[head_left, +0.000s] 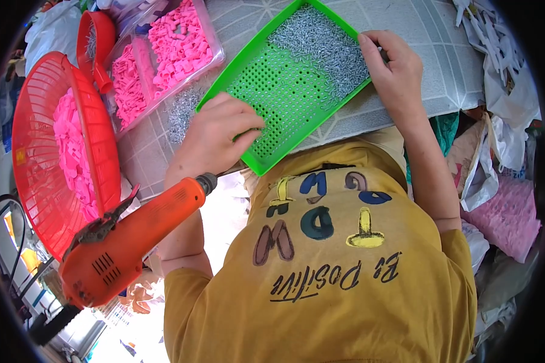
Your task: Assembling a toy walkie-talkie by inserting the internal circuit board and securing the plastic outer casing.
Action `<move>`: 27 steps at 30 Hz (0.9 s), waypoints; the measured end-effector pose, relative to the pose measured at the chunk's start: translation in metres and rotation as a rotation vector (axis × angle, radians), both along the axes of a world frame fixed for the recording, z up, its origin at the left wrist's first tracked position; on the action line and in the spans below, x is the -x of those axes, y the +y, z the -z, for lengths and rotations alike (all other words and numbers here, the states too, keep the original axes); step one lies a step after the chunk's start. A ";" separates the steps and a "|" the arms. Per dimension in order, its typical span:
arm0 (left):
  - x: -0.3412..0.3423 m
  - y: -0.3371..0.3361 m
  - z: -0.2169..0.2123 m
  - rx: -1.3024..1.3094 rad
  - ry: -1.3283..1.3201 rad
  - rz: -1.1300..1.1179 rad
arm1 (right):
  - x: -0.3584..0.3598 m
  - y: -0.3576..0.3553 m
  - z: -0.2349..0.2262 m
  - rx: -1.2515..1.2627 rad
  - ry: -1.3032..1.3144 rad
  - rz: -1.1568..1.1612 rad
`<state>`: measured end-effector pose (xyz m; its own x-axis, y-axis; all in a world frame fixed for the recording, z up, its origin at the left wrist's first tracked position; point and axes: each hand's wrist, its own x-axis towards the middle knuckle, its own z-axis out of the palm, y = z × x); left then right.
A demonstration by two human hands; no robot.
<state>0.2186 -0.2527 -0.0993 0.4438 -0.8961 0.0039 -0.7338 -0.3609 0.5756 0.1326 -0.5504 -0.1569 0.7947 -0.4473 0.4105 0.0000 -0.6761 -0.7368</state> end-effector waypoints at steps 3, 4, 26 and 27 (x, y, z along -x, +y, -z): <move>-0.001 0.001 -0.001 -0.018 -0.006 0.050 | -0.001 -0.001 0.001 -0.004 0.001 -0.002; -0.001 0.001 -0.002 -0.031 -0.022 0.064 | 0.000 -0.001 0.002 -0.006 0.000 -0.001; 0.005 -0.002 -0.008 -0.063 -0.084 -0.089 | 0.001 0.000 -0.001 0.000 0.006 -0.001; 0.004 -0.002 -0.007 -0.059 -0.080 -0.075 | 0.001 0.000 -0.001 -0.001 -0.002 -0.004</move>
<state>0.2143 -0.2549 -0.0921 0.5101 -0.8600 -0.0097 -0.7463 -0.4482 0.4921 0.1319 -0.5507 -0.1559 0.7954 -0.4449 0.4117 0.0043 -0.6751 -0.7378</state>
